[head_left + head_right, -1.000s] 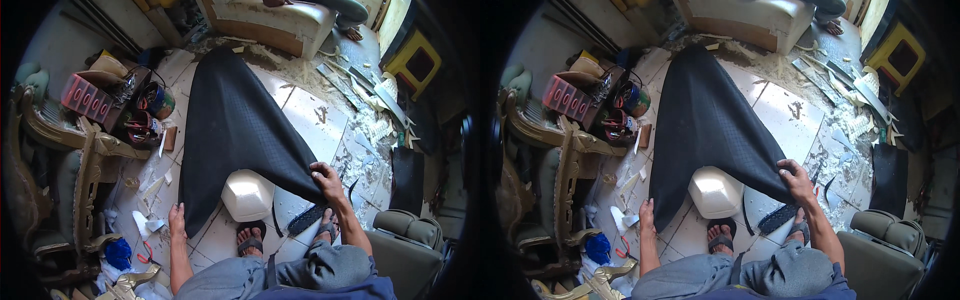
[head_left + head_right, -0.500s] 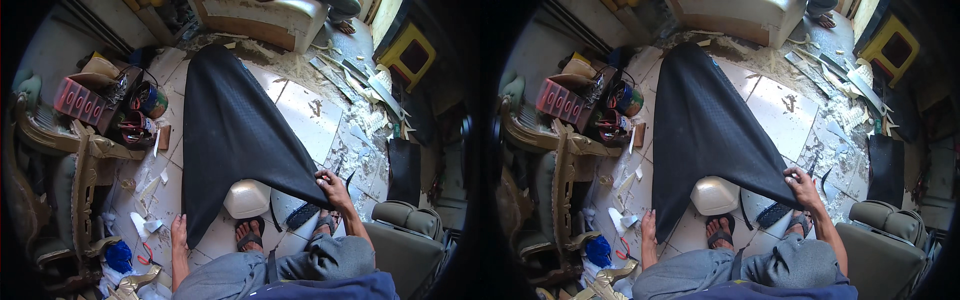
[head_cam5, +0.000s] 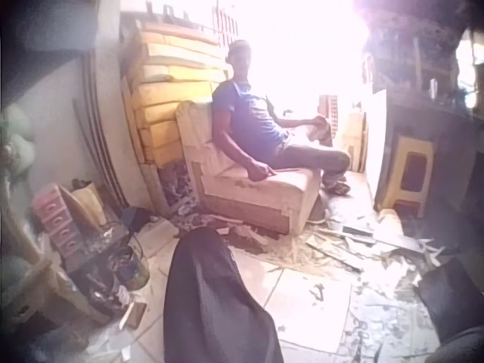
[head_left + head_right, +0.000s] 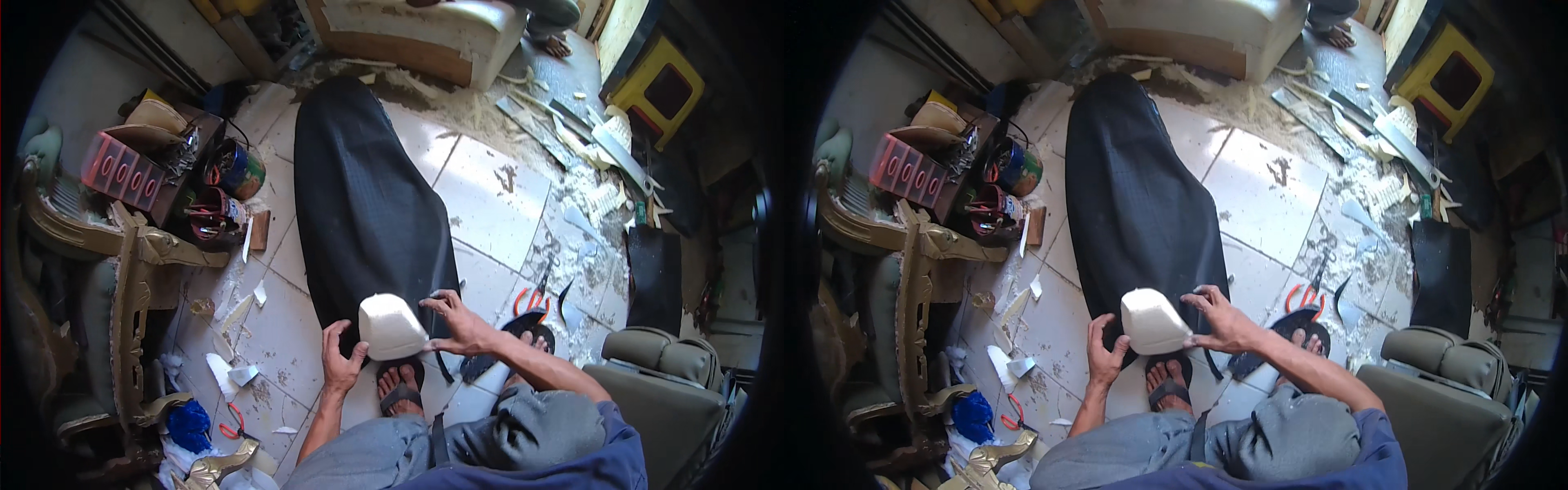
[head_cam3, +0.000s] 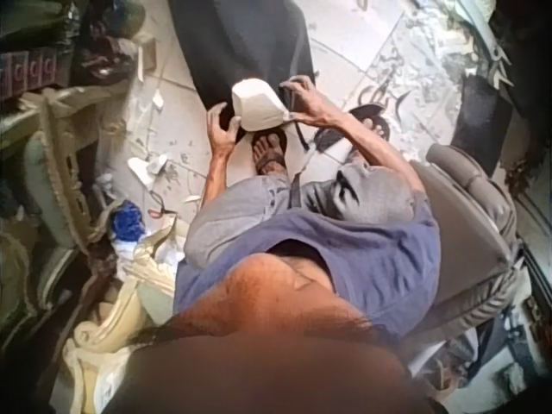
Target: The person trims a piece of black fabric with scissors and then aligns and folds it over a white foam seat cushion.
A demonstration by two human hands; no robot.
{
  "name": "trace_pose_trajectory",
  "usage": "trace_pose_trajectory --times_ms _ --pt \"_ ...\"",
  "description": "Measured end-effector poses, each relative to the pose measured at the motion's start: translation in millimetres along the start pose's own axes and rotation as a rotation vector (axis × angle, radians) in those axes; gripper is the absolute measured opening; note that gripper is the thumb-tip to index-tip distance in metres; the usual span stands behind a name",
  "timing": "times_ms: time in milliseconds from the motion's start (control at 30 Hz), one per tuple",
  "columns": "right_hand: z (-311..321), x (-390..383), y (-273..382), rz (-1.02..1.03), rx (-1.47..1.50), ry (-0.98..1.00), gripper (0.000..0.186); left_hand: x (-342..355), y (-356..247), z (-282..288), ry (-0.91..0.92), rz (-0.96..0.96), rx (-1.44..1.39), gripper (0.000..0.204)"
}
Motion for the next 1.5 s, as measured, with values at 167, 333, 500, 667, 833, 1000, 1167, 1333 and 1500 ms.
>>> trace_pose_trajectory --times_ms 167,333,500,667,833,1000,1167,1333,1500 --pt "46 45 1 -0.102 -0.007 -0.119 0.041 74 39 21 -0.238 0.211 -0.174 0.024" --pt "125 165 15 0.041 -0.232 -0.126 0.028 223 3 49 -0.271 -0.082 0.104 0.025" --pt "182 341 40 0.126 -0.342 -0.245 0.03 326 -46 5 -0.392 -0.413 0.477 0.058" --pt "233 514 5 0.068 -0.537 -0.435 0.04 319 -38 -62 -0.085 -0.264 0.586 0.076" --pt "250 629 -47 -0.379 -0.388 -0.487 0.051 321 -44 -57 0.019 -0.227 0.564 0.077" --pt "234 651 -57 -0.144 -0.565 -0.439 0.029 317 -31 -63 0.123 -0.173 0.555 0.08" --pt "229 613 -29 0.419 -0.346 -0.726 0.019 323 -35 -65 0.08 -0.207 0.55 0.079" --pt "209 556 -17 0.661 -0.294 -0.808 0.013 317 -47 -61 0.003 -0.221 0.526 0.076" --pt "243 589 -35 0.197 -0.511 -0.906 0.027 325 -53 -57 -0.119 -0.249 0.513 0.064"
Point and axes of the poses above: each hand's wrist, its own x-axis towards the middle knuckle, its own z-axis out of the back of the hand, y = z × x, the point moved 3 cm from there along x, towards the middle knuckle, and after that the axes turned 7 degrees about x, right-handed, at the moved point
